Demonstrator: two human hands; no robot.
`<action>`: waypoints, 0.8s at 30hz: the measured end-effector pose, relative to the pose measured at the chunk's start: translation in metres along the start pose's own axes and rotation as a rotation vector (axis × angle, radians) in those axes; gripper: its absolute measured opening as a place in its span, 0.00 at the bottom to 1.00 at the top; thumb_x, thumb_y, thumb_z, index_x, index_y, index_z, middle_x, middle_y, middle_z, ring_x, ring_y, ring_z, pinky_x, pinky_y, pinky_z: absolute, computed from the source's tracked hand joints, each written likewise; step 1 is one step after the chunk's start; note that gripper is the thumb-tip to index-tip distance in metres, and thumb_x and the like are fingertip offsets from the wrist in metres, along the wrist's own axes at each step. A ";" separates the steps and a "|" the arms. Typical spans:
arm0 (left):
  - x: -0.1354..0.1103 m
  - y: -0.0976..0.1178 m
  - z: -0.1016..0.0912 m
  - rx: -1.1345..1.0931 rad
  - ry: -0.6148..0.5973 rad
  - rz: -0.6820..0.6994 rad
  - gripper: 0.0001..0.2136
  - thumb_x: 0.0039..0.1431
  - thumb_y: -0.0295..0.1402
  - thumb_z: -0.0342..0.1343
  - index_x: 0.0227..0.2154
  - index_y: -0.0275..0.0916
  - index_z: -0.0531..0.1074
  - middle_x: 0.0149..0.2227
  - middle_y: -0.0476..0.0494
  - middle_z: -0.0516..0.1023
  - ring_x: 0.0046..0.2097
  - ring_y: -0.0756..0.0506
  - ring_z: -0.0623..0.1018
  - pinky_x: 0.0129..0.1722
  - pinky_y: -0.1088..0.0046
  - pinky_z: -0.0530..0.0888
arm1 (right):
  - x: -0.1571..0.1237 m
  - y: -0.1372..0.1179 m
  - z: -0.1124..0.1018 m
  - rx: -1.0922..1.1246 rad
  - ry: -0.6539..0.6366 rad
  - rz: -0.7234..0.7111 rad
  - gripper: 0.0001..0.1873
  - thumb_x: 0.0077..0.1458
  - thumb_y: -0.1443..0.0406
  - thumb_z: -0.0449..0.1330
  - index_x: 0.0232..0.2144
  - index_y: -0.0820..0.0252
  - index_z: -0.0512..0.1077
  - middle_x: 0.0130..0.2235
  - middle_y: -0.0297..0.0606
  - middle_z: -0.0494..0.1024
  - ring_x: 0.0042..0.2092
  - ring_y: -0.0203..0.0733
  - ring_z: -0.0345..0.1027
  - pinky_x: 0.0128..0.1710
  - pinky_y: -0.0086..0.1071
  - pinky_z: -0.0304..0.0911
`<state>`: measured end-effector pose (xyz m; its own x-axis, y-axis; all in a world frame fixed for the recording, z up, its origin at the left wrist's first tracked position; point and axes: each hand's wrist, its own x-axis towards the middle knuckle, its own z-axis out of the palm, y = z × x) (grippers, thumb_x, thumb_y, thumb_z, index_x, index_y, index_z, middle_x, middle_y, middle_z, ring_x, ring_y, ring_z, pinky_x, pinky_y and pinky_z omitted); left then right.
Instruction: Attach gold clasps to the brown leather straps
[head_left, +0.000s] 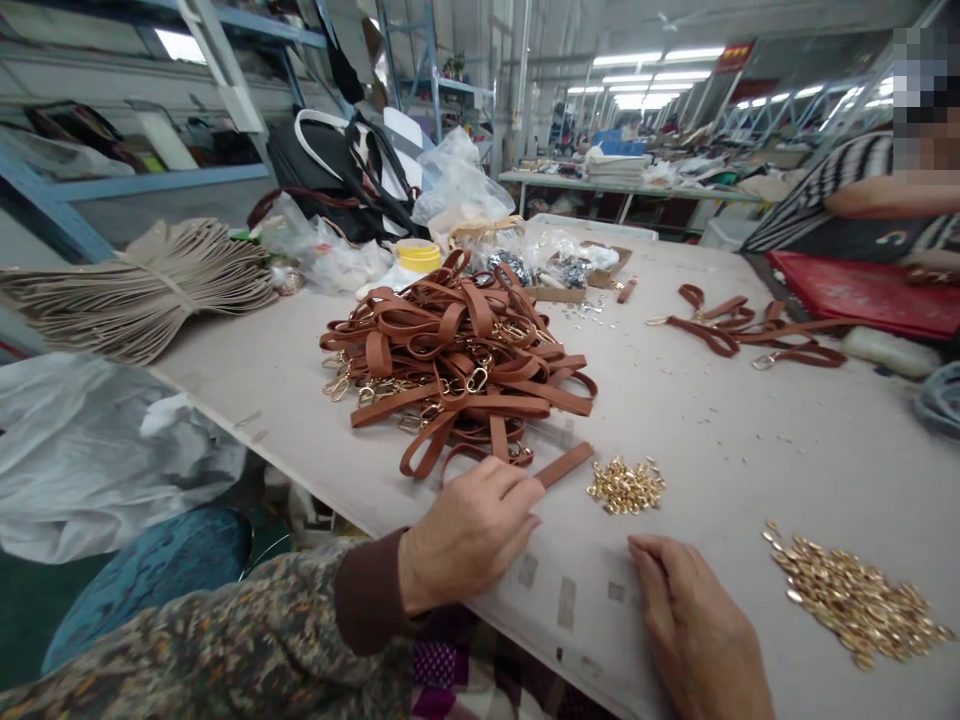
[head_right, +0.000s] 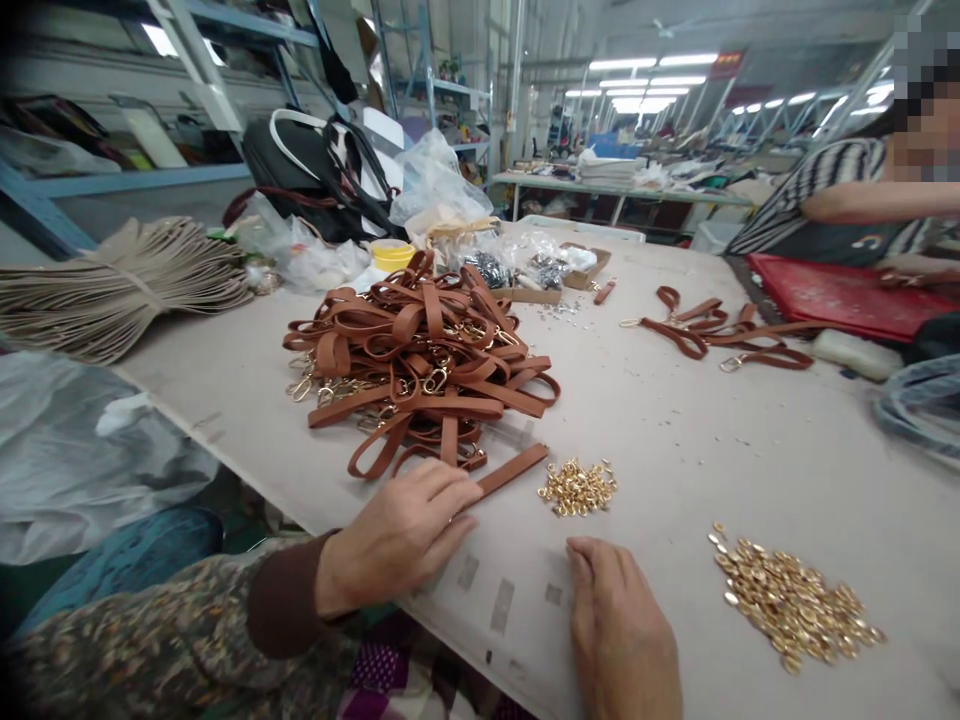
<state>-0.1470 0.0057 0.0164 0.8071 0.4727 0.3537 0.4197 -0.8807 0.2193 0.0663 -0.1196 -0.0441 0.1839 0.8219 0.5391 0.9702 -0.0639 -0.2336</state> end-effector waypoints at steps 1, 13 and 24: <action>0.008 -0.003 0.001 0.064 -0.021 -0.042 0.07 0.64 0.30 0.51 0.41 0.34 0.70 0.39 0.39 0.75 0.43 0.40 0.72 0.44 0.61 0.71 | -0.001 -0.001 -0.002 0.019 0.044 0.010 0.19 0.69 0.55 0.43 0.37 0.58 0.69 0.33 0.37 0.78 0.32 0.39 0.74 0.34 0.31 0.66; 0.034 -0.032 -0.015 0.106 -0.118 -0.114 0.08 0.61 0.27 0.50 0.27 0.37 0.71 0.31 0.42 0.74 0.37 0.42 0.71 0.40 0.63 0.69 | -0.015 -0.008 0.008 0.305 0.133 0.098 0.11 0.65 0.62 0.52 0.40 0.60 0.73 0.36 0.40 0.80 0.37 0.39 0.76 0.40 0.30 0.71; 0.074 0.021 -0.037 -1.378 -0.285 -0.394 0.10 0.59 0.33 0.54 0.42 0.37 0.65 0.33 0.47 0.75 0.24 0.53 0.74 0.25 0.78 0.71 | -0.017 0.001 -0.013 0.927 0.013 0.772 0.17 0.51 0.53 0.66 0.34 0.61 0.78 0.26 0.36 0.79 0.28 0.39 0.74 0.28 0.28 0.71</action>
<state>-0.0940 0.0234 0.0808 0.8584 0.5057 -0.0859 0.0388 0.1031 0.9939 0.0663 -0.1414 -0.0428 0.6721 0.7404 0.0084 0.1230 -0.1005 -0.9873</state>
